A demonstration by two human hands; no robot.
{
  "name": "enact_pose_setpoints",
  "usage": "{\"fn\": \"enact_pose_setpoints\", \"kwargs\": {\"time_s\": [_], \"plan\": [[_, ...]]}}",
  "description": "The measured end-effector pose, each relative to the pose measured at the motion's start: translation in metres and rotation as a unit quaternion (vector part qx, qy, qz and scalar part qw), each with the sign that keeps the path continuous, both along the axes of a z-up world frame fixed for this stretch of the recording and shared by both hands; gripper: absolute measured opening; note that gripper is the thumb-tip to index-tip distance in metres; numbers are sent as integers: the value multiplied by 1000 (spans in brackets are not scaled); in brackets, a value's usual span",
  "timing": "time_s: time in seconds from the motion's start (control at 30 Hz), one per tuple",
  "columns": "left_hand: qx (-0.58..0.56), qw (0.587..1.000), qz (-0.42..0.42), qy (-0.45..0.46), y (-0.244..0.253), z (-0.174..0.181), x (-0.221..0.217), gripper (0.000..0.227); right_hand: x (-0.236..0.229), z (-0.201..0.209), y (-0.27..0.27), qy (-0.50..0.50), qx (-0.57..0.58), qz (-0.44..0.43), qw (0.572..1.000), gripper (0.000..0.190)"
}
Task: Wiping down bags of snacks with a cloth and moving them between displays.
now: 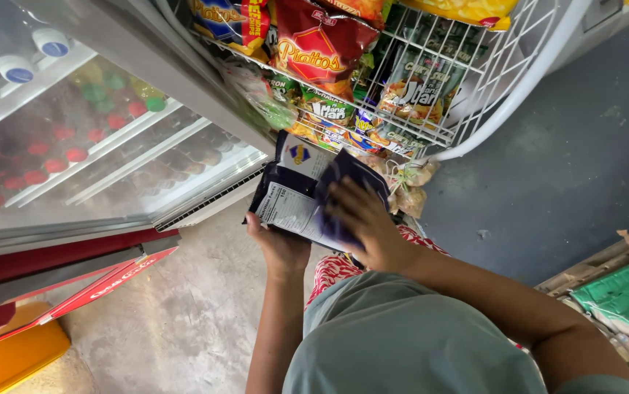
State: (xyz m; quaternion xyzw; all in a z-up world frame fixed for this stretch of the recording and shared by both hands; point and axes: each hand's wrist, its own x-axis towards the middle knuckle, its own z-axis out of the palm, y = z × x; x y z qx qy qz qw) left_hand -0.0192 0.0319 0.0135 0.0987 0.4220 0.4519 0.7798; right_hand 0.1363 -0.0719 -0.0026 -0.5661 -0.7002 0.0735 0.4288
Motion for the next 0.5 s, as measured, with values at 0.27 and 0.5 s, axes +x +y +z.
{"fn": "enact_pose_setpoints", "kwargs": {"time_s": [0.27,0.5], "plan": [[14,999,-25,-34,-9,-8,4,95,13,16,30,54,18,53,997,56],[55,992,-108,-23,-22,-16,10,96,25,11,56,68,28,31,997,53]]}}
